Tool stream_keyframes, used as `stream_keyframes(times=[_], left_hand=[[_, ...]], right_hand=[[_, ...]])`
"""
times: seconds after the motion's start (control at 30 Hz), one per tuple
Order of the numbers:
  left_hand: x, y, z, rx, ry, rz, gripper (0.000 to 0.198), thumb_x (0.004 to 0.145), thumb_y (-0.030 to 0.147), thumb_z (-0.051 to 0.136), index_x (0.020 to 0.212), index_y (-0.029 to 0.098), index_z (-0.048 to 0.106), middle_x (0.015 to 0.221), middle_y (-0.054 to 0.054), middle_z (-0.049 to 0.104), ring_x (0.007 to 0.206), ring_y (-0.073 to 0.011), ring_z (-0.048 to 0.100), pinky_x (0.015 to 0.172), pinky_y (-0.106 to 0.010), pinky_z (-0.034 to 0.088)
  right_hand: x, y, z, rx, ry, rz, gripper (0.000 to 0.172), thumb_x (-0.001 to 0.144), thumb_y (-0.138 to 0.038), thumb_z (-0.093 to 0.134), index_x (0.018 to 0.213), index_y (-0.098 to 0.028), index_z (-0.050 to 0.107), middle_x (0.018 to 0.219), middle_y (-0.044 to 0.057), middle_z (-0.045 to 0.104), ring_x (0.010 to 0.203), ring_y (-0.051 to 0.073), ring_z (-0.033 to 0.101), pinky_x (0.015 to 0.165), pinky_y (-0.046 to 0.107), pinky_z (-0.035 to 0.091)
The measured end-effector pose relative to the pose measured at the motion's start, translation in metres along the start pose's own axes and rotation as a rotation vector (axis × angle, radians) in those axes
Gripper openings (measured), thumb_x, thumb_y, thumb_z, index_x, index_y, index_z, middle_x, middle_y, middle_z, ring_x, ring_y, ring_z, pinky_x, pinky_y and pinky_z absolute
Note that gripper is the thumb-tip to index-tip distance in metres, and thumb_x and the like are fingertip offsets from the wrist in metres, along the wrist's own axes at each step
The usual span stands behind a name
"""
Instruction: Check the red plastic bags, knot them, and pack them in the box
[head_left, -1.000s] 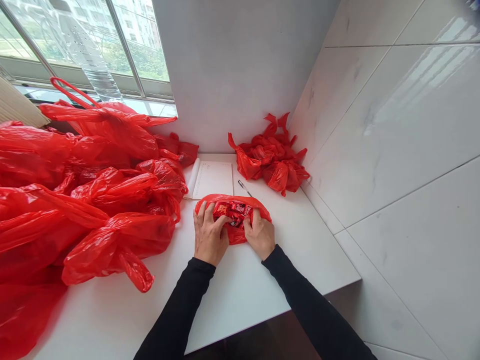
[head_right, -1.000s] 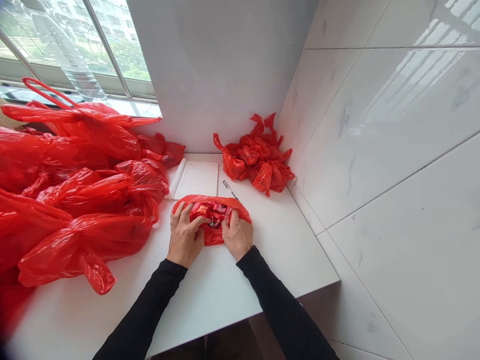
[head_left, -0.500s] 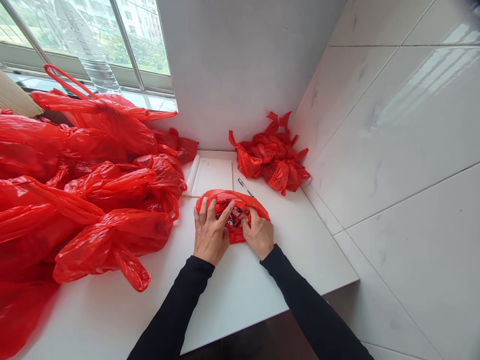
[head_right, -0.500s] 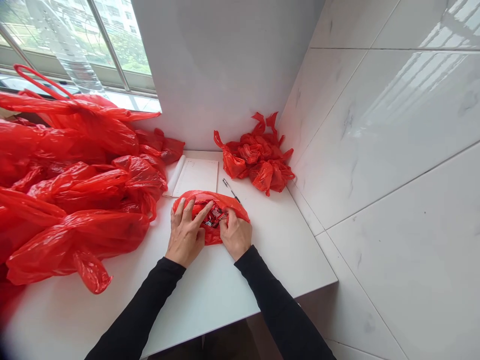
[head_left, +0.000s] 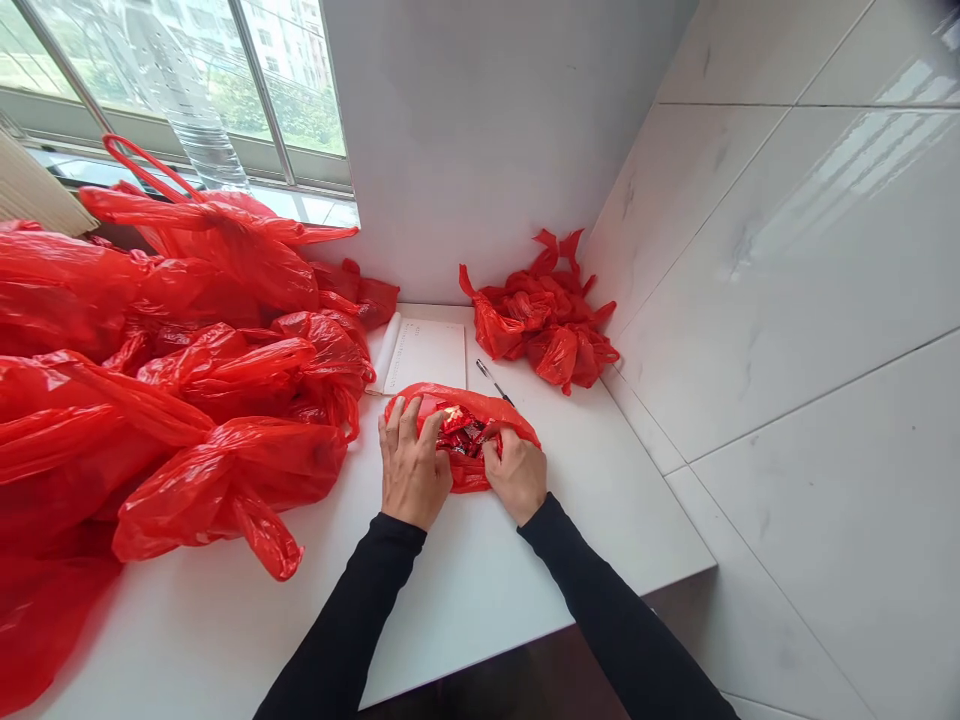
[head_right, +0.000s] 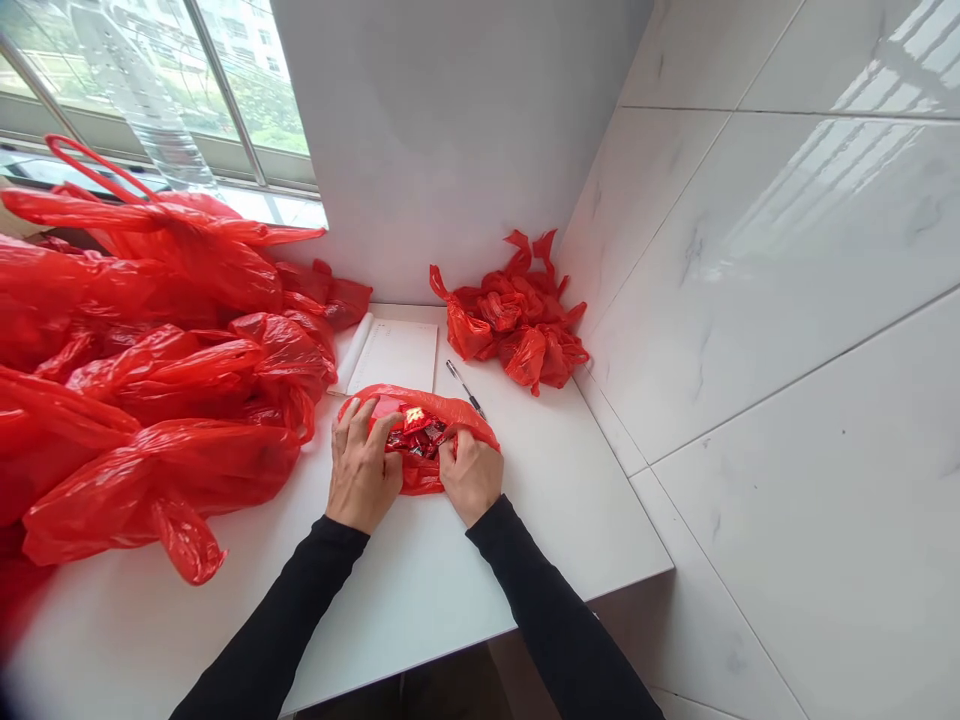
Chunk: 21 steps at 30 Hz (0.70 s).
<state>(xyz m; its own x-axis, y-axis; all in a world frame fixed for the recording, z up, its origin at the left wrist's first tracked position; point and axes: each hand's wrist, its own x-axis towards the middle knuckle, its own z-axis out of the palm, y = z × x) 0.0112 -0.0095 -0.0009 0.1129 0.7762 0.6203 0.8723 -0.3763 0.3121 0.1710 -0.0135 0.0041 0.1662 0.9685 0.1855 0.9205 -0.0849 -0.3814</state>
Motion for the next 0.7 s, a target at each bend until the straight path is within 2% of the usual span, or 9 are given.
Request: stream_keyframes(times=[0.13,0.17,0.23,0.3,0.37,0.43,0.53,0.6,0.7], left_hand=[[0.002,-0.003,-0.001,-0.033,0.003,0.015,0.031,0.08,-0.001,0.048,0.072,0.016,0.072,0.145,-0.014,0.056,0.148,-0.0387,0.037,0.122,-0.061,0.033],[0.003,-0.004,-0.002,-0.042,0.002,0.013,0.031,0.082,0.001,0.048,0.068,0.016,0.071,0.143,-0.014,0.058,0.147,-0.0387,0.039,0.121,-0.062,0.034],[0.004,-0.006,-0.008,-0.059,0.012,0.007,0.028,0.085,0.007,0.051,0.08,0.018,0.076,0.142,-0.015,0.058,0.145,-0.0382,0.04,0.12,-0.062,0.035],[0.003,-0.009,-0.018,-0.082,-0.026,0.038,0.03,0.087,0.016,0.054,0.107,0.021,0.076,0.147,-0.013,0.055,0.147,-0.037,0.037,0.12,-0.064,0.034],[-0.001,-0.013,-0.03,-0.096,-0.144,0.112,0.045,0.09,0.029,0.057,0.135,0.025,0.064,0.154,-0.01,0.049,0.151,-0.0368,0.032,0.12,-0.066,0.032],[-0.007,-0.02,-0.041,-0.074,-0.253,0.201,0.061,0.092,0.042,0.06,0.15,0.026,0.049,0.159,-0.009,0.045,0.153,-0.0381,0.027,0.121,-0.068,0.028],[-0.009,-0.031,-0.053,-0.057,-0.218,0.272,0.034,0.095,0.033,0.057,0.128,0.024,0.062,0.145,-0.008,0.059,0.149,-0.0355,0.037,0.124,-0.062,0.023],[-0.001,-0.033,-0.062,-0.135,-0.155,0.248,0.02,0.098,0.023,0.052,0.114,0.022,0.064,0.13,-0.007,0.067,0.136,-0.0285,0.051,0.12,-0.05,0.034],[0.028,-0.021,-0.078,-0.309,-0.074,0.125,0.016,0.1,0.025,0.053,0.112,0.022,0.063,0.115,-0.005,0.069,0.114,-0.0214,0.061,0.099,-0.036,0.047]], right_hand=[[-0.001,0.0,-0.002,0.098,0.002,-0.008,0.021,0.093,-0.022,0.052,0.088,-0.023,0.072,0.07,0.001,0.074,0.065,0.018,0.067,0.061,0.026,0.041],[-0.003,0.0,-0.002,0.117,0.007,-0.009,0.022,0.093,-0.021,0.05,0.089,-0.023,0.072,0.072,0.0,0.074,0.066,0.018,0.068,0.062,0.026,0.043],[-0.007,0.0,-0.004,0.202,0.039,-0.035,0.026,0.095,-0.02,0.046,0.095,-0.023,0.072,0.08,-0.001,0.077,0.067,0.016,0.068,0.066,0.025,0.047],[-0.01,0.0,-0.009,0.369,0.122,-0.101,0.029,0.097,-0.021,0.042,0.101,-0.022,0.071,0.092,0.0,0.079,0.072,0.014,0.07,0.072,0.024,0.051],[-0.009,0.0,-0.021,0.555,0.227,-0.172,0.03,0.098,-0.024,0.042,0.105,-0.02,0.07,0.098,0.003,0.078,0.076,0.015,0.07,0.077,0.024,0.053],[-0.001,-0.002,-0.039,0.658,0.292,-0.228,0.029,0.098,-0.026,0.044,0.107,-0.019,0.07,0.099,0.004,0.078,0.079,0.016,0.07,0.079,0.026,0.054],[0.02,-0.011,-0.076,0.677,0.276,-0.318,0.026,0.097,-0.026,0.049,0.108,-0.02,0.072,0.097,0.002,0.077,0.075,0.014,0.067,0.078,0.026,0.053],[0.036,-0.02,-0.101,0.661,0.249,-0.355,0.024,0.097,-0.026,0.051,0.106,-0.021,0.073,0.088,-0.001,0.075,0.064,0.012,0.06,0.07,0.025,0.051],[0.056,-0.037,-0.13,0.685,0.27,-0.341,0.023,0.098,-0.028,0.053,0.107,-0.022,0.074,0.067,-0.006,0.063,0.047,0.008,0.044,0.054,0.023,0.043]])
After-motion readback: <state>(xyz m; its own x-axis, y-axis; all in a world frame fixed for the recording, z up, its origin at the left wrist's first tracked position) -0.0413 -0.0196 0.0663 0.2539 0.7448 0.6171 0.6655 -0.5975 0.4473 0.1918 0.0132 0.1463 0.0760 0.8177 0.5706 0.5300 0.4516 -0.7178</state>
